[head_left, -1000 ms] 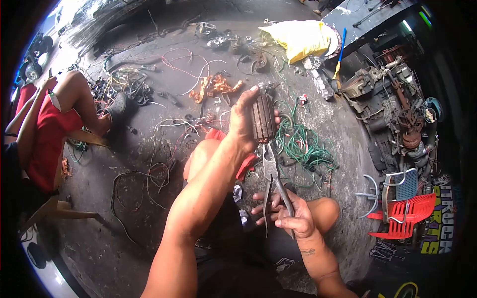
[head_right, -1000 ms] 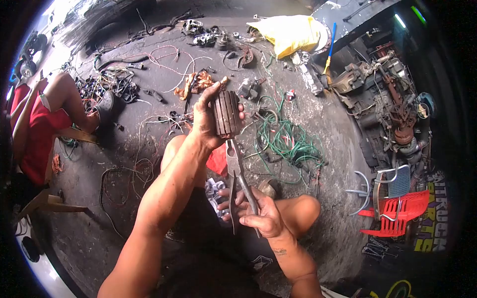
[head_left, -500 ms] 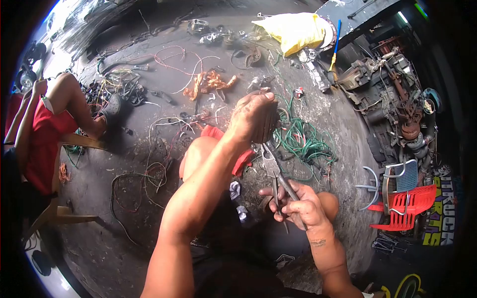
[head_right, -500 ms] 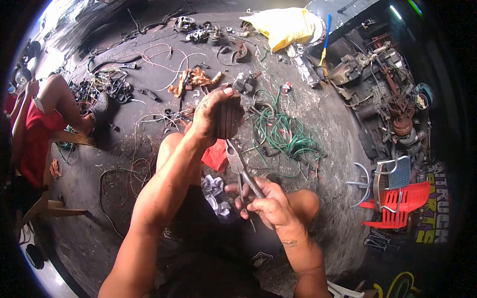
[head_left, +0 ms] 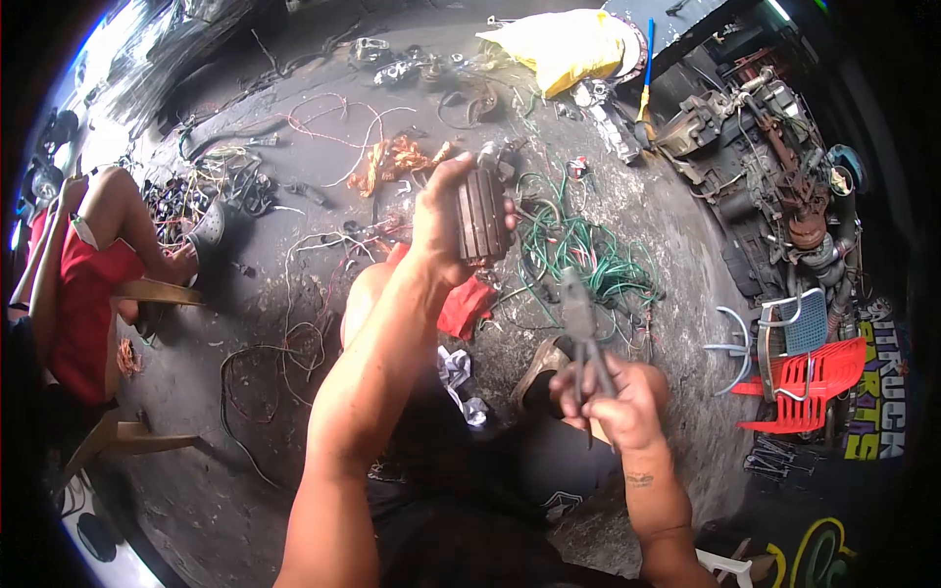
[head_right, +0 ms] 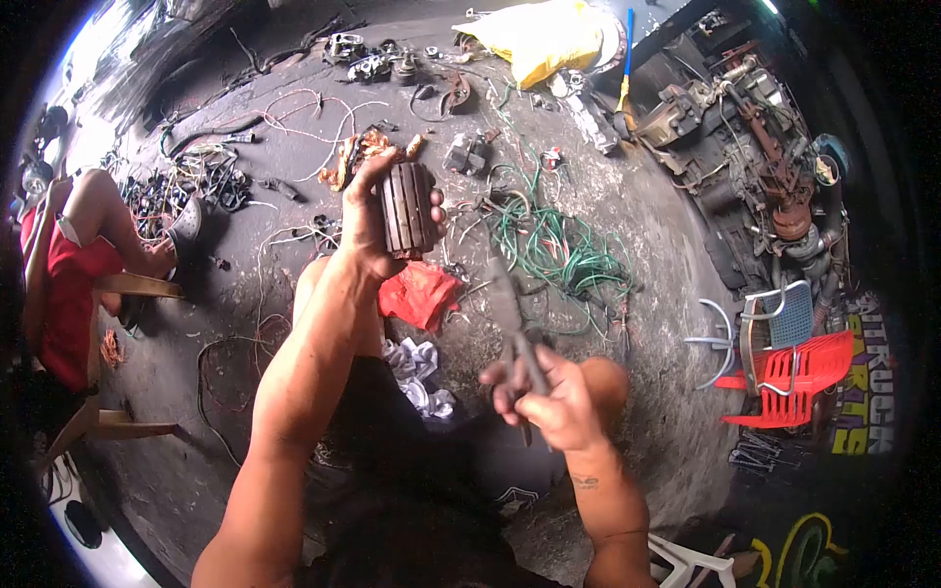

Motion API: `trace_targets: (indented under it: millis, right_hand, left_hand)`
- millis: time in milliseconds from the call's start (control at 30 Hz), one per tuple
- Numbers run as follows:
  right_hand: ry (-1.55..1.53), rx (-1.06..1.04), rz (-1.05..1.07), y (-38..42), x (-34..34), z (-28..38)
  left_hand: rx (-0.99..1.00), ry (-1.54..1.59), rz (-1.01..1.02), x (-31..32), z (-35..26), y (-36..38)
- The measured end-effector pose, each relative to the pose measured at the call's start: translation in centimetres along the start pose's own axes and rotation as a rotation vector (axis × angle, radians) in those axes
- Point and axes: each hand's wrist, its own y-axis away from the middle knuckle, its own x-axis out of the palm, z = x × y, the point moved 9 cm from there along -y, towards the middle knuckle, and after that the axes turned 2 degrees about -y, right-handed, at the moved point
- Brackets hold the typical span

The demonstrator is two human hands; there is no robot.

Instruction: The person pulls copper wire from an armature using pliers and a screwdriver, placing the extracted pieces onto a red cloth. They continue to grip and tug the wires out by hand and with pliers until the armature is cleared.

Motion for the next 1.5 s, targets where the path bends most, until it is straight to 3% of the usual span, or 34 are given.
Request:
trace_targets:
  millis: [67,133,167,300,400,433,467,533,600,733,767,800,867,900,1033,1133,1233,1333,1367,1400,1467,1500]
  right_hand:
    - [0.269,-0.074,0.029,0.0,0.4,-1.4]
    - [0.895,-0.287,0.009,-0.7,2.2,0.0]
    - [1.112,-0.436,-0.03,-0.5,3.0,0.8]
    - [1.244,-0.684,-0.174,-1.1,4.8,2.7]
    - [1.193,-0.655,-0.206,-2.3,3.2,1.4]
    - [1.051,-0.427,-0.182,-3.2,1.5,-0.5]
    - [0.399,-0.175,-0.085,-4.3,0.1,-3.9]
    - [-0.253,-0.073,0.115,-4.6,1.3,-5.7]
    - [-0.606,-0.087,0.26,-4.4,2.6,-6.8]
    - [-0.232,0.008,0.267,-4.1,2.2,-9.2]
    - [0.041,0.001,0.198,-4.4,1.0,-9.9]
    - [0.033,-0.006,0.202,-4.4,0.8,-10.0]
    - [0.387,-0.083,0.127,-4.4,0.0,-9.8]
    - [0.412,-0.128,0.109,-4.5,0.0,-9.4]
    - [0.261,-0.12,0.037,-4.8,-0.2,-8.5]
    - [-0.136,-0.045,0.179,-5.4,0.0,-9.0]
    - [-0.293,-0.05,0.26,-4.8,1.0,-8.7]
    - [-0.346,-0.085,0.306,-4.1,2.6,-6.4]
    - [-0.315,-0.136,0.312,-4.0,2.7,-5.8]
    - [-0.315,-0.123,0.321,-3.9,2.7,-5.9]
    - [-0.34,-0.064,0.405,-3.7,2.8,-6.2]
    - [-0.373,0.01,0.363,-3.5,2.9,-6.9]
  left_hand:
    - [-0.01,0.033,0.01,-0.2,0.2,-0.4]
    - [0.054,-0.021,-0.112,-1.3,0.2,-0.8]
    - [0.044,-0.02,-0.069,-1.0,0.4,-0.7]
    - [0.149,-0.021,-0.212,-2.2,0.0,-1.1]
    - [0.236,-0.053,-0.341,-3.9,-0.3,-1.5]
    - [0.18,-0.047,-0.318,-4.7,0.2,-1.7]
    - [0.122,-0.048,-0.291,-4.9,0.5,-1.8]
    - [0.193,-0.093,-0.419,-5.0,-0.1,-1.3]
    - [0.153,-0.079,-0.396,-4.4,0.0,-1.0]
    - [0.132,-0.03,-0.327,-4.1,-0.1,-1.3]
    - [0.13,-0.047,-0.322,-4.1,-0.2,-1.3]
    - [0.123,-0.063,-0.326,-4.3,-0.2,-1.2]
    - [0.128,-0.075,-0.337,-4.7,-0.2,-1.1]
    - [0.152,-0.096,-0.356,-4.7,-0.4,-1.0]
    - [0.187,-0.15,-0.388,-5.0,-0.7,-0.9]
    - [0.145,-0.18,-0.42,-5.3,-0.7,-0.9]
    - [0.121,-0.087,-0.377,-5.8,-0.6,-1.0]
    - [0.152,-0.147,-0.249,-4.2,-0.9,-1.1]
    - [0.115,-0.247,-0.299,-4.4,-0.5,-0.8]
    - [0.14,-0.199,-0.192,-3.1,-0.6,-0.9]
    - [0.17,-0.105,-0.287,-3.1,-0.5,-0.4]
    - [0.193,-0.091,-0.185,-2.5,-0.9,-0.5]
